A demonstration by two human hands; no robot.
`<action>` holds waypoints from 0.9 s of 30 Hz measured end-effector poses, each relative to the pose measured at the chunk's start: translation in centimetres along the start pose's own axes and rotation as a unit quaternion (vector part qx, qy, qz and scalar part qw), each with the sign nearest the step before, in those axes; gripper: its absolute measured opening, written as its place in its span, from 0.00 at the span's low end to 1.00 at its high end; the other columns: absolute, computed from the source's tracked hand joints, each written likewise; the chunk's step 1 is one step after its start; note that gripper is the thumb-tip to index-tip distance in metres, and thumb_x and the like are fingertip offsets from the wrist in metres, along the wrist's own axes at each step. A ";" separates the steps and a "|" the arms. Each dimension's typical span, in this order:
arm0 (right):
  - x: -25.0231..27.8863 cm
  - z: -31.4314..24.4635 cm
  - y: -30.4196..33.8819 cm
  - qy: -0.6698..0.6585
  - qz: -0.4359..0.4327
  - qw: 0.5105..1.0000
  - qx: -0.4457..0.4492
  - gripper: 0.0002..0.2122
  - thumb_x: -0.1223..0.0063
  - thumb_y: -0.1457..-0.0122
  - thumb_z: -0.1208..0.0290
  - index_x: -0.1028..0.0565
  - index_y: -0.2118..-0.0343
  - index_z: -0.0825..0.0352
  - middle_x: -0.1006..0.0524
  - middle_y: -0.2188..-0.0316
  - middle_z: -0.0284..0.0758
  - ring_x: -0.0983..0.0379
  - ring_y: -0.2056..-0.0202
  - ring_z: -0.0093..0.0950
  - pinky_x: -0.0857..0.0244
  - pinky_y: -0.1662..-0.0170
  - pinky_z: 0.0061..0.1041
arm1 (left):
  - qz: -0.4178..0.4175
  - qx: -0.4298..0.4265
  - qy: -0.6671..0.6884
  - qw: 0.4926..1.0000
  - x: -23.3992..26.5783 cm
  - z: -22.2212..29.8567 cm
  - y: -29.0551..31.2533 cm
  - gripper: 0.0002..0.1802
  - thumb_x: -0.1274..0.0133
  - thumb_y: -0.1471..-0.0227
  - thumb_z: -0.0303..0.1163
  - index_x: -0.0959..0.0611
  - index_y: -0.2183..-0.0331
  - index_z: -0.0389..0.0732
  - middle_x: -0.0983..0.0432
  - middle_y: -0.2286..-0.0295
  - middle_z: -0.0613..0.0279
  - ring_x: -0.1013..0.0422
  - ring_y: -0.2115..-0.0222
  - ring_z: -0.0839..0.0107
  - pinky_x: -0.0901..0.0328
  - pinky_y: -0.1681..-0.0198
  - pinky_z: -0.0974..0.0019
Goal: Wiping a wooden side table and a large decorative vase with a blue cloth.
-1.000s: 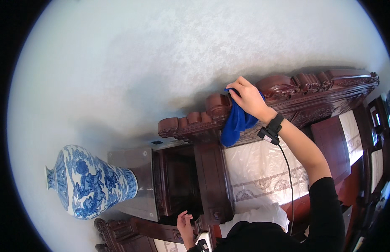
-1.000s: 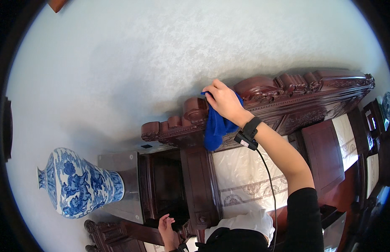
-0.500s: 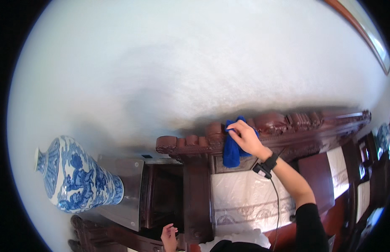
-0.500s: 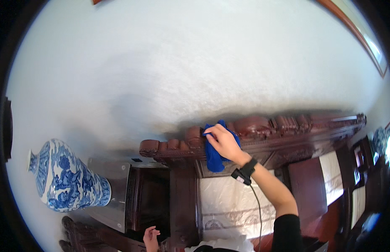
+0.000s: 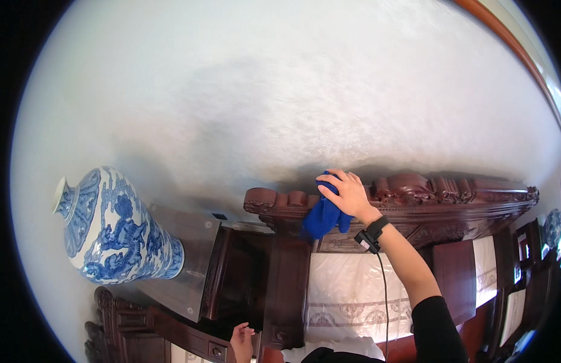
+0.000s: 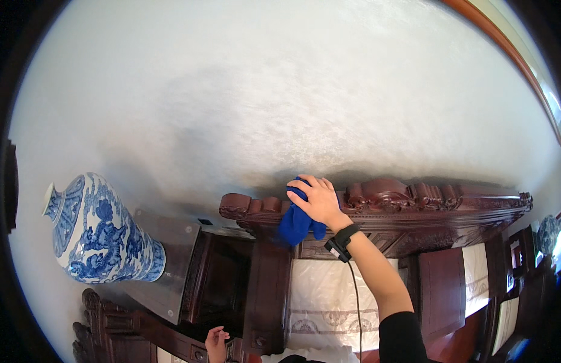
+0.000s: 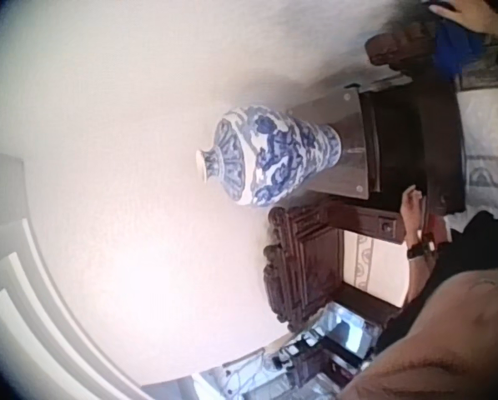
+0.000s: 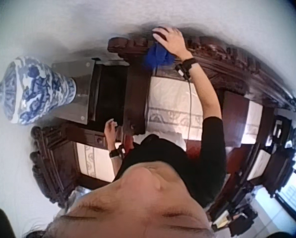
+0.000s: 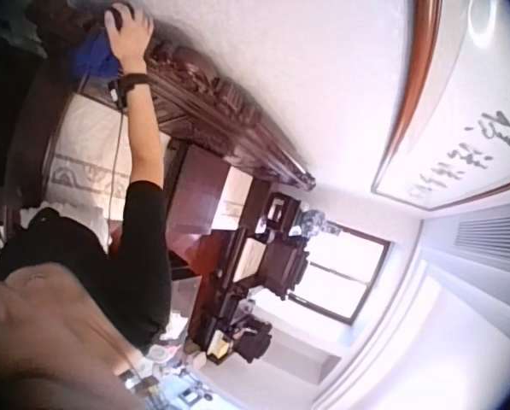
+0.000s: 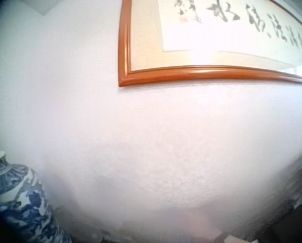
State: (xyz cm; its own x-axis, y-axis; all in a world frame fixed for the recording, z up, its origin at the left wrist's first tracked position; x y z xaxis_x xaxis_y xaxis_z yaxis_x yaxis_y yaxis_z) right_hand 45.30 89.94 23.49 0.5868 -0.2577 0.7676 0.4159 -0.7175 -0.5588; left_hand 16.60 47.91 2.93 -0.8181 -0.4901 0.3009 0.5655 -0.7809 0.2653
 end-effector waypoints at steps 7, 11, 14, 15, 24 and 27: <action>-3.2 -3.4 -0.8 0.161 -0.113 0.978 0.065 0.20 0.46 0.55 0.54 0.23 0.61 0.61 0.25 0.62 0.32 0.35 0.56 0.35 0.45 0.51 0.36 | -0.007 0.026 -0.004 1.000 -0.3 1.0 -0.6 0.11 0.52 0.45 0.27 0.25 0.61 0.32 0.25 0.74 0.58 0.28 0.73 0.74 0.32 0.66 0.73; -7.5 -4.8 -0.6 0.407 -0.320 0.849 0.107 0.16 0.54 0.47 0.58 0.22 0.60 0.61 0.23 0.62 0.32 0.35 0.54 0.36 0.49 0.48 0.44 | -0.029 -0.035 -0.007 0.999 -0.1 4.7 1.3 0.12 0.55 0.43 0.30 0.24 0.57 0.36 0.25 0.71 0.63 0.31 0.69 0.75 0.36 0.63 0.71; -9.8 -5.5 0.7 0.493 -0.371 0.776 0.132 0.15 0.60 0.41 0.63 0.24 0.55 0.59 0.24 0.57 0.31 0.34 0.50 0.38 0.52 0.45 0.49 | 0.003 -0.018 -0.042 0.999 1.0 4.2 1.9 0.12 0.55 0.43 0.29 0.24 0.58 0.35 0.25 0.71 0.62 0.31 0.70 0.74 0.35 0.63 0.71; -10.3 -5.1 1.1 0.491 -0.375 0.774 0.138 0.15 0.59 0.42 0.63 0.23 0.58 0.60 0.23 0.58 0.32 0.34 0.51 0.38 0.52 0.45 0.48 | 0.015 -0.011 -0.039 0.999 1.6 3.2 2.4 0.12 0.55 0.43 0.29 0.24 0.58 0.35 0.25 0.71 0.61 0.30 0.70 0.74 0.35 0.63 0.71; -6.0 -3.6 3.8 0.233 -0.059 0.911 0.335 0.07 0.55 0.49 0.67 0.26 0.71 0.62 0.25 0.65 0.32 0.35 0.52 0.29 0.50 0.41 0.29 | 0.048 -0.006 -0.012 0.999 3.9 2.4 4.2 0.13 0.52 0.43 0.32 0.24 0.58 0.35 0.25 0.71 0.62 0.31 0.71 0.74 0.35 0.66 0.71; -5.4 -3.6 4.3 0.228 -0.052 0.908 0.348 0.09 0.55 0.49 0.69 0.29 0.66 0.63 0.27 0.61 0.32 0.36 0.50 0.28 0.53 0.38 0.30 | 0.043 -0.012 -0.023 0.999 3.8 4.6 3.8 0.13 0.53 0.43 0.32 0.24 0.58 0.36 0.25 0.71 0.62 0.31 0.70 0.74 0.35 0.65 0.71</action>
State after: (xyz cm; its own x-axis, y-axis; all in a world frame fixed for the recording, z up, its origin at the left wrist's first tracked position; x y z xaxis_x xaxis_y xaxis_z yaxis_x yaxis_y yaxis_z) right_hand 41.46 85.91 18.08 0.2365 -0.5671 0.7890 0.8839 -0.2116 -0.4171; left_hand 16.11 44.88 9.25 -0.7605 -0.5379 0.3637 0.6304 -0.7460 0.2147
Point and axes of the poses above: each hand's wrist, its own y-axis away from the middle knuckle, its own x-axis out of the back of the hand, z = x × y, the point moved 6 cm from there along -y, towards the middle knuckle
